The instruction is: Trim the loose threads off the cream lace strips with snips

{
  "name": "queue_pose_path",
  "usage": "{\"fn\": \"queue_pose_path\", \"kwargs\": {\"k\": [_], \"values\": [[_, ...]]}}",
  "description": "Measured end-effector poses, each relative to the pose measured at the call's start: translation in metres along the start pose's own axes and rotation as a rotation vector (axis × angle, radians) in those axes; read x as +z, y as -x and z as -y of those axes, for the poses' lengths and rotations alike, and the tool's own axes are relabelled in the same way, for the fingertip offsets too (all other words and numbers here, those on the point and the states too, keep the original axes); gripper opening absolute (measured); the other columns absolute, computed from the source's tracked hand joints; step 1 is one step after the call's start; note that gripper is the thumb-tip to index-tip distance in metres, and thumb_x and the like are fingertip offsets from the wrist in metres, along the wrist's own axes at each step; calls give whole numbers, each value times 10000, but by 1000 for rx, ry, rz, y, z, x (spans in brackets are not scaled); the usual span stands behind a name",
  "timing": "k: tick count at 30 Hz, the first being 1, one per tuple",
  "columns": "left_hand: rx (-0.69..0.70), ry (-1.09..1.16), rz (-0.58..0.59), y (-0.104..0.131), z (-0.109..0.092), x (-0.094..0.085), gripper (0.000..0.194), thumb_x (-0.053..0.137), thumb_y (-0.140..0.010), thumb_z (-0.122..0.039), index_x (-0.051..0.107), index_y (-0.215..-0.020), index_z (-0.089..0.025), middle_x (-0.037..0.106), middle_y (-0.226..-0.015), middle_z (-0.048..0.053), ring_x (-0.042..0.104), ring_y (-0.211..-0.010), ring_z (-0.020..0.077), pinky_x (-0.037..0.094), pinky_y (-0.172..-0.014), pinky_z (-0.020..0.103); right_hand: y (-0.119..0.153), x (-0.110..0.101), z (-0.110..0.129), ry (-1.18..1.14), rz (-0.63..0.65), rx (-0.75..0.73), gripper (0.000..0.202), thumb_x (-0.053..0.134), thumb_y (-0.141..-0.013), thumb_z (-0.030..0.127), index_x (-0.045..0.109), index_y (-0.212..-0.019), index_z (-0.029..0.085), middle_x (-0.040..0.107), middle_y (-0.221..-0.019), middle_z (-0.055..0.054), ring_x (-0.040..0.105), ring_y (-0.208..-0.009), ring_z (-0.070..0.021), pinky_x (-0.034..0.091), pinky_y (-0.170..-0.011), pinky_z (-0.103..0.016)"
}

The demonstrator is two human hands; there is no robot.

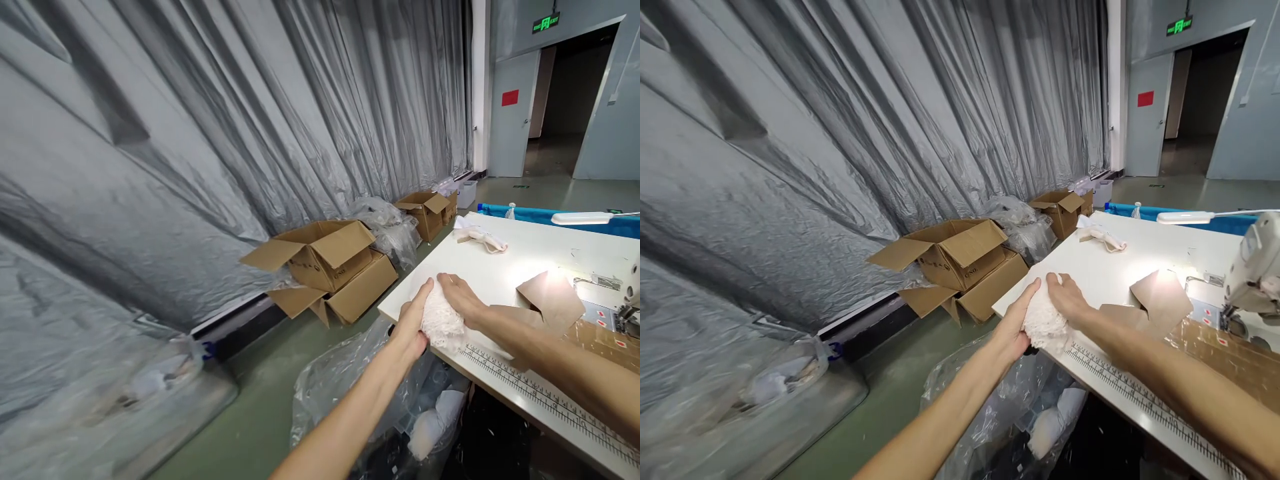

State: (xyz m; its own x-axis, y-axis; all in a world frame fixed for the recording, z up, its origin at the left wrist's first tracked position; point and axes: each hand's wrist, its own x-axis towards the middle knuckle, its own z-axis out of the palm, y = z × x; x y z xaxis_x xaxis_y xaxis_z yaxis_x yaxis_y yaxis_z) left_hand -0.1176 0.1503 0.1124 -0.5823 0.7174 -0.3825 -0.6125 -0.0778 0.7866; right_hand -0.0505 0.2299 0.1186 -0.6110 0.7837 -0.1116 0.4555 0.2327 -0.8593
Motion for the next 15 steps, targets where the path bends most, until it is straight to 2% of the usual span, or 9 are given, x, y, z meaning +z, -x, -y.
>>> {"fn": "queue_pose_path", "kwargs": {"k": [2, 4, 6, 8, 10, 12, 15], "values": [[13, 50, 19, 11, 7, 2, 414, 773, -727, -273, 673, -1078, -78, 779, -904, 139, 744, -913, 289, 598, -855, 357, 16, 2, -4, -111, -50, 9, 580, 241, -964, 476, 581, -1261, 111, 685, -1145, -154, 646, -1046, -248, 498, -891, -359], [89, 88, 18, 25, 14, 2, 403, 767, -700, -257, 679, -1063, -105, 783, -899, 111, 740, -936, 294, 596, -870, 359, 36, 3, -6, -298, -91, -6, 580, 264, -951, 522, 636, -1120, 110, 708, -1035, -138, 647, -1002, -243, 502, -867, -343], [203, 142, 26, 41, 22, 0, 438, 770, -661, -290, 683, -1062, -140, 786, -899, 86, 728, -984, 304, 586, -899, 361, 58, 4, -4, -498, -106, -67, 555, 329, -921, 579, 655, -970, 133, 711, -950, -117, 633, -998, -248, 496, -877, -343], [283, 200, 62, 55, 31, -8, 492, 764, -629, -375, 691, -1068, -165, 788, -916, 73, 704, -1049, 318, 569, -939, 364, 81, 6, 0, -579, -98, -144, 516, 383, -900, 600, 640, -914, 153, 701, -962, -109, 612, -1038, -258, 474, -934, -366], [304, 223, 108, 64, 42, -25, 558, 740, -614, -491, 700, -1081, -188, 788, -952, 59, 673, -1111, 331, 551, -974, 383, 102, 7, 2, -562, -107, -142, 445, 438, -899, 555, 613, -992, 156, 676, -1081, -120, 576, -1133, -260, 423, -1021, -389], [292, 182, 152, 67, 54, -49, 590, 708, -605, -585, 712, -1074, -228, 787, -974, 30, 643, -1161, 344, 546, -989, 415, 120, 9, 0, -551, -111, -54, 380, 483, -906, 476, 552, -1116, 166, 638, -1184, -123, 558, -1183, -243, 410, -1048, -388], [198, -64, 258, 67, 71, -86, 468, 736, -599, -555, 750, -970, -271, 787, -971, 26, 594, -1223, 371, 546, -1000, 444, 135, 16, -13, -603, -76, 170, 356, 549, -893, 453, 486, -1123, 188, 641, -1123, -117, 629, -1049, -222, 517, -884, -346]]}}
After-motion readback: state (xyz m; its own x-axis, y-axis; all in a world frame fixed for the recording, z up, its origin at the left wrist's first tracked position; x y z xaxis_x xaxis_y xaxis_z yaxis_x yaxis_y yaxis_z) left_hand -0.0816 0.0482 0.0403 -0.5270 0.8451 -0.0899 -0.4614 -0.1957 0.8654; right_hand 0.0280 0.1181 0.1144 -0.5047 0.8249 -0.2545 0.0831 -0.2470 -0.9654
